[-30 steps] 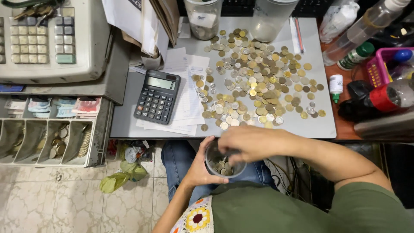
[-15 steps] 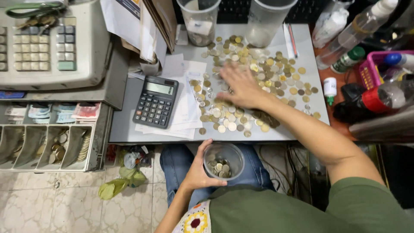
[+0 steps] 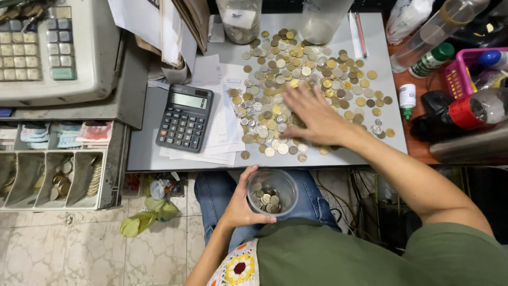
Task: Counting and sorting a large pile of coins into a plastic container at a checkout counter.
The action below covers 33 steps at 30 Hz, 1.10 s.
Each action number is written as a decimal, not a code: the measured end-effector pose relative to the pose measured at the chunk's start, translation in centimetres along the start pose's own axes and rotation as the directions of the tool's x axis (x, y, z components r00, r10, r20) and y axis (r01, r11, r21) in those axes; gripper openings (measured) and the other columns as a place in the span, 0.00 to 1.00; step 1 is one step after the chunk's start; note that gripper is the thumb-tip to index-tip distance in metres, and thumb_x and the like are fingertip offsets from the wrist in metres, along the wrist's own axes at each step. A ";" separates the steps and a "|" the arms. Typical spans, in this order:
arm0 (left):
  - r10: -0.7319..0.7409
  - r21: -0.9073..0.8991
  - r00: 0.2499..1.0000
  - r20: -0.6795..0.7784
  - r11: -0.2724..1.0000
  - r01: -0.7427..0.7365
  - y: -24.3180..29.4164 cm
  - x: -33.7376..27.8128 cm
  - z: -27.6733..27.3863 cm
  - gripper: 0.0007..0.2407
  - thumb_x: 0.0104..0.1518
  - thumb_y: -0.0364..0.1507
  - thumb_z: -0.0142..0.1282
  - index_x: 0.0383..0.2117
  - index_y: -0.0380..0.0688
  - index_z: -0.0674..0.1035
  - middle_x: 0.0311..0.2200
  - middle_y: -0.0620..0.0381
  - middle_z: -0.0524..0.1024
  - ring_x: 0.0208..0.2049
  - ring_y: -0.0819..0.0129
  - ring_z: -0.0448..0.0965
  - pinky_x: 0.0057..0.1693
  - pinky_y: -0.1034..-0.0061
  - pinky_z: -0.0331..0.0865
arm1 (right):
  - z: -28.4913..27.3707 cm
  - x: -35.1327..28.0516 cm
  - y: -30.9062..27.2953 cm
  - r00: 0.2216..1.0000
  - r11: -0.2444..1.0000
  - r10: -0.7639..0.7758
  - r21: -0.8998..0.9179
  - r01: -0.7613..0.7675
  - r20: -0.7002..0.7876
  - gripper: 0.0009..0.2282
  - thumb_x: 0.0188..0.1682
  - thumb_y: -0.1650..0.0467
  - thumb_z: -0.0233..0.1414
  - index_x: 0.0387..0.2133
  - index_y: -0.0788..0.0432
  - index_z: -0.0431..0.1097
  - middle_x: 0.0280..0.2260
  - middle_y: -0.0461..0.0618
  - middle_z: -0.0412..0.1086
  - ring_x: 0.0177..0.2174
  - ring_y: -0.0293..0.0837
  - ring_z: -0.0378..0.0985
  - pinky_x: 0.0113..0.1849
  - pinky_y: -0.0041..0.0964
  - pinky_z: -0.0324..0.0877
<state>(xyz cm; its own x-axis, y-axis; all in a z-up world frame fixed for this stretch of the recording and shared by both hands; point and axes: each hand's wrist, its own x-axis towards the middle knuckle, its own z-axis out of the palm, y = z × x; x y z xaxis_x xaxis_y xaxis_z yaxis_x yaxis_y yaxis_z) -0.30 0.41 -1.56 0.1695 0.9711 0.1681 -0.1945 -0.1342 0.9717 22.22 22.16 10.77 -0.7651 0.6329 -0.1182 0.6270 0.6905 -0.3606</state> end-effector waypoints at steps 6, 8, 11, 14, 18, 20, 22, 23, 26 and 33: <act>-0.017 0.054 1.000 -0.020 0.998 0.018 1.2 0.3 0.4 0.56 0.23 0.30 0.85 0.67 0.45 0.58 0.56 0.39 0.69 0.57 0.48 0.73 0.62 0.52 0.66 | 0.7 -1.0 -3.6 0.976 0.979 -0.189 -0.062 0.197 0.109 0.44 0.48 0.40 0.35 0.71 0.53 0.39 0.71 0.56 0.38 0.68 0.58 0.34 0.64 0.62 0.26; -0.028 0.064 0.999 -0.019 0.998 0.029 1.5 0.2 0.1 0.56 0.23 0.31 0.85 0.67 0.45 0.58 0.56 0.39 0.69 0.57 0.48 0.73 0.62 0.52 0.66 | 0.1 -0.9 -3.4 0.977 0.981 -0.186 -0.042 0.191 0.108 0.44 0.47 0.39 0.30 0.70 0.54 0.42 0.70 0.57 0.40 0.68 0.59 0.37 0.64 0.62 0.26; -0.048 0.081 0.999 -0.017 0.995 0.049 2.0 -0.1 -0.2 0.56 0.23 0.31 0.85 0.67 0.44 0.58 0.56 0.38 0.69 0.57 0.47 0.72 0.62 0.51 0.66 | -0.3 0.3 0.6 0.963 0.970 -0.241 -0.009 0.241 -0.119 0.29 0.50 0.51 0.39 0.59 0.54 0.59 0.62 0.57 0.55 0.62 0.60 0.53 0.61 0.62 0.40; -0.065 0.141 0.998 -0.017 0.988 0.067 3.1 -0.2 0.1 0.54 0.27 0.35 0.82 0.67 0.43 0.57 0.60 0.42 0.67 0.60 0.52 0.70 0.66 0.57 0.63 | -5.0 1.8 5.6 0.909 0.992 0.066 0.122 -0.017 -0.411 0.11 0.53 0.69 0.51 0.47 0.57 0.73 0.53 0.57 0.69 0.51 0.56 0.71 0.51 0.55 0.65; -0.047 0.175 0.998 -0.037 0.983 0.053 3.7 -0.8 0.5 0.54 0.30 0.40 0.79 0.68 0.42 0.55 0.62 0.44 0.66 0.62 0.56 0.70 0.68 0.62 0.62 | -7.1 4.0 18.8 0.694 0.904 0.299 -0.038 -0.425 -0.654 0.04 0.43 0.75 0.51 0.25 0.59 0.73 0.25 0.69 0.72 0.30 0.75 0.74 0.31 0.62 0.67; -0.053 0.174 0.997 -0.057 0.983 0.062 4.5 -1.0 0.5 0.54 0.31 0.40 0.80 0.68 0.45 0.54 0.61 0.44 0.67 0.62 0.56 0.70 0.67 0.61 0.63 | -7.3 5.1 20.0 0.669 0.820 0.514 0.077 -0.568 -0.538 0.06 0.42 0.70 0.57 0.32 0.58 0.75 0.34 0.69 0.72 0.37 0.73 0.74 0.38 0.59 0.68; -0.069 0.164 0.994 -0.080 0.983 0.082 4.8 -1.0 0.3 0.54 0.31 0.40 0.80 0.69 0.48 0.54 0.60 0.44 0.68 0.62 0.55 0.71 0.67 0.60 0.63 | -8.1 6.2 20.4 0.607 0.694 0.700 0.160 -0.702 -0.375 0.13 0.41 0.65 0.62 0.38 0.57 0.77 0.42 0.70 0.73 0.44 0.72 0.75 0.45 0.56 0.70; -0.052 0.160 0.996 -0.078 0.985 0.064 4.7 -0.9 0.1 0.54 0.31 0.40 0.80 0.69 0.47 0.53 0.60 0.44 0.68 0.61 0.55 0.71 0.67 0.60 0.63 | -8.8 6.5 20.3 0.577 0.632 0.770 0.212 -0.745 -0.272 0.16 0.42 0.66 0.63 0.42 0.60 0.75 0.45 0.67 0.73 0.46 0.65 0.75 0.47 0.50 0.70; -0.045 0.146 0.996 -0.071 0.988 0.055 4.6 -0.9 -0.1 0.55 0.31 0.38 0.80 0.69 0.46 0.50 0.60 0.43 0.68 0.61 0.55 0.71 0.67 0.62 0.62 | -10.7 5.7 16.7 0.518 0.528 0.848 0.243 -0.814 -0.109 0.16 0.46 0.73 0.55 0.48 0.67 0.70 0.50 0.65 0.69 0.49 0.60 0.73 0.50 0.49 0.69; -0.073 0.191 0.989 -0.127 0.977 0.096 4.9 -0.7 -1.4 0.57 0.30 0.41 0.79 0.70 0.45 0.49 0.58 0.46 0.70 0.60 0.56 0.74 0.66 0.62 0.64 | -6.6 1.8 19.9 0.628 0.878 0.478 0.333 -0.344 -0.613 0.02 0.58 0.71 0.54 0.38 0.58 0.71 0.27 0.51 0.73 0.22 0.46 0.77 0.21 0.42 0.69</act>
<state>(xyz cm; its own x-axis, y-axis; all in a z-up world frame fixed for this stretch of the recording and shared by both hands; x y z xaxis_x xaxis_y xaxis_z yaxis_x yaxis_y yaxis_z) -2.73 -0.70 2.88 0.0591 0.9955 0.0746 0.0108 -0.0754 0.9971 34.23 39.34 9.48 -0.0908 0.9428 0.3208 0.7649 0.2723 -0.5837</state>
